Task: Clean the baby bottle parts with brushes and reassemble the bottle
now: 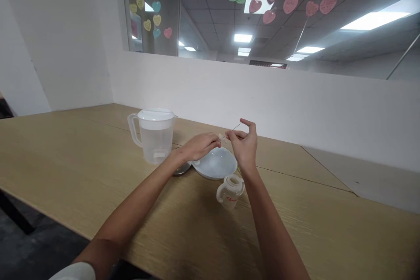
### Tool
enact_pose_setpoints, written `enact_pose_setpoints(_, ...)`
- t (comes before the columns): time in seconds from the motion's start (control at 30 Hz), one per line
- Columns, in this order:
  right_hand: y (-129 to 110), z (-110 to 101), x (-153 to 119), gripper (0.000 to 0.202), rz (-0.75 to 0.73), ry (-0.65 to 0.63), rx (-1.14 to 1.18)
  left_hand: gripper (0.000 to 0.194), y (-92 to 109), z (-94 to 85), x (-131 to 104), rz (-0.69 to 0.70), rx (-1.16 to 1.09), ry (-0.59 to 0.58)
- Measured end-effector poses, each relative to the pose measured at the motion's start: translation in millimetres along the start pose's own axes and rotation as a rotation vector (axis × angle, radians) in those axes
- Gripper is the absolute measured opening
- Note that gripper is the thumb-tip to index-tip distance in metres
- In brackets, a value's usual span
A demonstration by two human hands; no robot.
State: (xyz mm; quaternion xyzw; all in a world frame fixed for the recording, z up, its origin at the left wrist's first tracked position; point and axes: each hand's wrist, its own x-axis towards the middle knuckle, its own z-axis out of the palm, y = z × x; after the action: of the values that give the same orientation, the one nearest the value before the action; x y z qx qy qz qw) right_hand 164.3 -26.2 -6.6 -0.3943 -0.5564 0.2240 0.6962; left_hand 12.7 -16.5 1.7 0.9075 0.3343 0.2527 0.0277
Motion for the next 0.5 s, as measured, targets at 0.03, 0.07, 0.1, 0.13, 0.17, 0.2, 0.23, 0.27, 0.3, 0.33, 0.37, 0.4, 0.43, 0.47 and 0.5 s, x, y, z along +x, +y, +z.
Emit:
enact_pose_setpoints(0.03,-1.4,-0.1,-0.4,0.046,-0.002,-0.002,-0.003,0.028,0.1,-0.5,-0.1,0.0,-0.001,0.003)
enact_pose_setpoints(0.07,-2.7,0.1,-0.8,0.046,-0.006,-0.002,-0.005,0.028,0.1,-1.1,-0.3,-0.002,0.0,0.005)
enact_pose_setpoints(0.1,-4.0,0.4,-1.3,0.045,-0.01,-0.001,-0.008,0.029,0.1,-1.6,-0.4,-0.005,0.002,0.007)
enact_pose_setpoints(0.13,-5.1,0.9,-2.0,0.045,-0.015,0.002,-0.012,0.029,0.1,-2.0,-0.5,-0.009,0.006,0.009)
enact_pose_setpoints(0.17,-6.3,1.5,-2.7,0.044,-0.018,0.004,-0.015,0.029,0.2,-2.2,-0.6,-0.011,0.01,0.01)
enact_pose_setpoints(0.2,-7.4,2.2,-3.6,0.043,-0.021,0.006,-0.016,0.029,0.2,-2.2,-0.6,-0.012,0.014,0.008)
enact_pose_setpoints(0.23,-8.6,2.9,-4.4,0.041,-0.023,0.004,-0.013,0.029,0.2,-2.0,-0.5,-0.013,0.017,0.005)
enact_pose_setpoints(0.27,-9.7,3.5,-5.2,0.039,-0.027,0.004,-0.005,0.028,0.3,-1.8,-0.5,-0.013,0.019,0.002)
enact_pose_setpoints(0.3,-10.8,4.0,-5.9,0.038,-0.03,0.003,0.006,0.028,0.4,-1.5,-0.5,-0.012,0.019,-0.001)
enact_pose_setpoints(0.33,-11.8,4.4,-6.5,0.037,-0.034,0.005,0.019,0.028,0.6,-1.3,-0.6,-0.011,0.017,-0.004)
enact_pose_setpoints(0.37,-12.7,4.6,-6.8,0.036,-0.036,0.007,0.032,0.028,0.8,-1.3,-0.7,-0.012,0.013,-0.006)
enact_pose_setpoints(0.4,-13.6,4.8,-7.1,0.036,-0.037,0.01,0.045,0.028,1.1,-1.4,-0.8,-0.012,0.009,-0.006)
enact_pose_setpoints(0.43,-14.3,4.8,-7.2,0.036,-0.035,0.015,0.059,0.028,1.5,-1.7,-1.0,-0.013,0.004,-0.005)
enact_pose_setpoints(0.47,-15.1,4.9,-7.4,0.036,-0.032,0.019,0.073,0.028,1.9,-2.2,-1.2,-0.014,0.0,-0.005)
enact_pose_setpoints(0.5,-15.9,5.0,-7.5,0.035,-0.027,0.021,0.086,0.028,2.3,-2.6,-1.3,-0.015,-0.001,-0.003)
